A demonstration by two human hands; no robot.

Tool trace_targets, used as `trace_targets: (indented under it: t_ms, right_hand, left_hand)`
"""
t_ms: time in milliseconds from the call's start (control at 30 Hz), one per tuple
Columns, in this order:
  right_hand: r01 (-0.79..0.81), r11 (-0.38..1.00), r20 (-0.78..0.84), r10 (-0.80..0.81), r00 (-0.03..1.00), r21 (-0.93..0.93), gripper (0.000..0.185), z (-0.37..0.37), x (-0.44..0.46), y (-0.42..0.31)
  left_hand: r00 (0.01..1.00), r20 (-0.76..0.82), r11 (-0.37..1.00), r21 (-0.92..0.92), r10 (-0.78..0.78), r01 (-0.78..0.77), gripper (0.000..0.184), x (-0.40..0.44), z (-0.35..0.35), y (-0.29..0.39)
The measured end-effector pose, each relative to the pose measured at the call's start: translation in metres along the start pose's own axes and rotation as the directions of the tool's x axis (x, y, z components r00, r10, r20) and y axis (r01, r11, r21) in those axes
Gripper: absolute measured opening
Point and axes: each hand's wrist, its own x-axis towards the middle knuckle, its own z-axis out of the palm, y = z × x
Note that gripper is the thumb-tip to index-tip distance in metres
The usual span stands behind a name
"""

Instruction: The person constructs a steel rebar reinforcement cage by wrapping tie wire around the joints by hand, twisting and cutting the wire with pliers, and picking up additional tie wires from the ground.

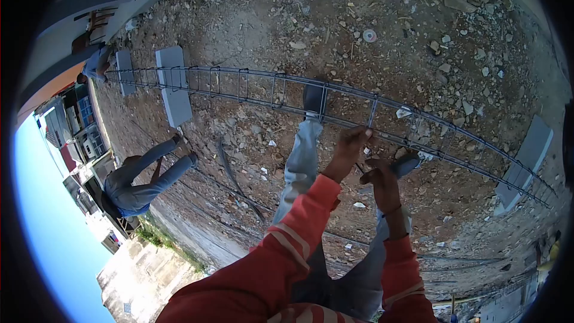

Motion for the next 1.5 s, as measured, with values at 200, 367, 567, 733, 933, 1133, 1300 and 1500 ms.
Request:
trace_targets:
  t_ms: [200,367,567,733,933,1133,1300,1500]
  right_hand:
    - [-0.407,0.798,0.005,0.452,0.892,0.445,0.029,0.079,0.057,0.001]
    - [-0.485,0.672,-0.155,0.66,0.735,0.56,0.035,0.167,0.084,0.003]
    - [-0.432,0.716,-0.276,0.643,0.715,0.548,0.037,0.228,0.098,-0.008]
    - [-0.379,0.809,-0.393,0.56,0.729,0.449,0.028,0.226,0.104,-0.015]
    - [-0.38,0.711,-0.318,0.639,0.7,0.592,0.018,0.225,0.107,0.012]
    - [-0.349,0.784,-0.285,0.539,0.792,0.514,0.02,0.195,0.09,0.035]
    - [-0.362,0.86,-0.353,0.484,0.8,0.36,0.025,0.178,0.088,0.044]
    - [-0.551,0.818,-0.238,0.576,0.782,0.167,0.029,0.171,0.1,0.033]
  left_hand:
    - [0.955,0.258,0.91,0.413,-0.147,0.029,0.037,0.021,-0.09,0.06]
    - [0.978,-0.141,0.496,0.867,0.152,0.048,0.02,0.091,-0.181,0.089]
    - [0.858,0.485,-0.295,0.855,0.168,-0.426,0.026,0.165,-0.218,0.045]
    - [0.833,0.546,-0.319,0.808,0.09,-0.495,0.031,0.193,-0.222,0.029]
    - [0.756,0.635,-0.368,0.748,0.156,-0.553,0.035,0.182,-0.199,0.055]
    - [0.926,0.365,-0.02,0.929,-0.091,-0.368,0.022,0.174,-0.184,0.071]
    - [0.815,0.182,0.277,0.96,-0.55,-0.027,0.044,0.195,-0.169,0.112]
    - [0.801,0.079,0.278,0.954,-0.594,0.113,0.046,0.22,-0.176,0.082]
